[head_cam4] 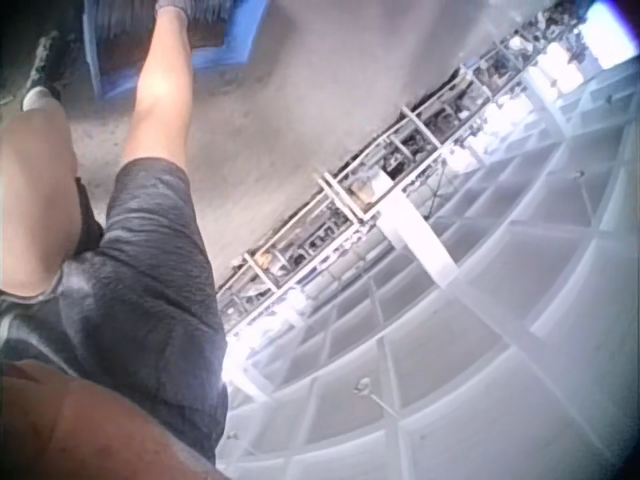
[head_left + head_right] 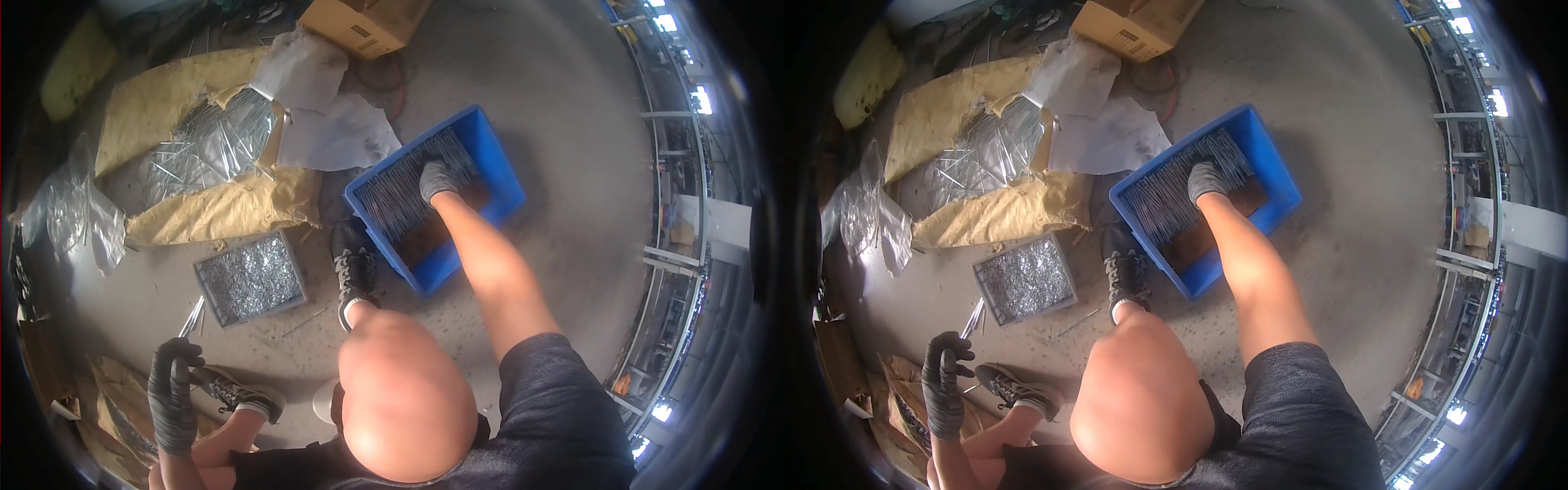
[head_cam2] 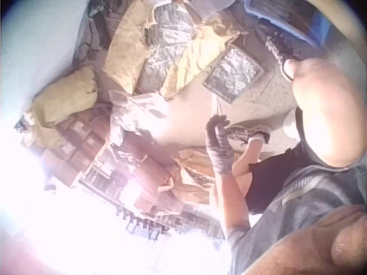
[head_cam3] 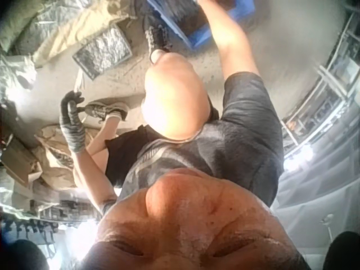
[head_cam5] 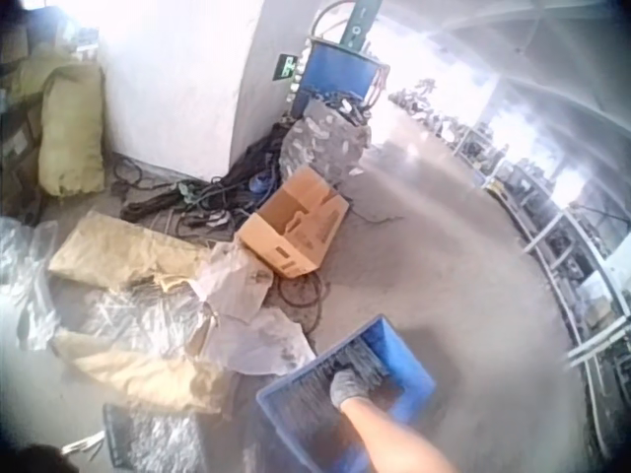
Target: The worker is sorting and organizing a bundle of long metal rods/spikes into a blue plastic bin in an industrial setting.
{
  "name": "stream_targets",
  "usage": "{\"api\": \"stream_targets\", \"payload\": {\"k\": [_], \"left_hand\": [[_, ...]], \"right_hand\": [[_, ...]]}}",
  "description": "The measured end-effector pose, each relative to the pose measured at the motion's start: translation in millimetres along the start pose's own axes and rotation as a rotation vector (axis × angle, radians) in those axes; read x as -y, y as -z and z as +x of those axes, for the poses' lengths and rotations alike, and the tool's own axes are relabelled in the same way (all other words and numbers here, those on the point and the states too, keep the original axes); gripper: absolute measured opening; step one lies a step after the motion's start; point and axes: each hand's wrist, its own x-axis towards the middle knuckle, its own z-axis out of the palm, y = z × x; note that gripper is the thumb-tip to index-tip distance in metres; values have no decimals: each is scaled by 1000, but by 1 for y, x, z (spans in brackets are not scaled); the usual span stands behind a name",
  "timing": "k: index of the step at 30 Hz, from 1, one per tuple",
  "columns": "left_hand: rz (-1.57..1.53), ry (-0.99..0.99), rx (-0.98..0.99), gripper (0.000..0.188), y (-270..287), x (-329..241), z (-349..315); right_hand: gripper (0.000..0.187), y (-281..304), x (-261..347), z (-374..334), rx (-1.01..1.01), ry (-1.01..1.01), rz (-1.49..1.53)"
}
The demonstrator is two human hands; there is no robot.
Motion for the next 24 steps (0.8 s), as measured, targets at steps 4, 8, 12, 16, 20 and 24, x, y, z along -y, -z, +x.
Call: {"api": "stream_targets", "payload": {"k": [4,8,12,16,20,24], "left_hand": [[43,3,38,42,8,-4,-9],[146,-119,85,30,18,-12,-19],[212,-105,109,22,28,-27,-34],[333,-226,89,24,49,-8,-57],[458,-263,-1,30,67,9,-66],[470,-302,-39,31,83,13,-74]], "right_hand": [[26,-10,6,6,18,140,-122],[31,64,25,-40,64,305,-292],[30,162,72,-106,339,527,-95],[25,201,175,-212,560,1114,-219],[27,139,245,-301,832,1334,-406],[24,-28,263,-322,662,1491,-912]]}}
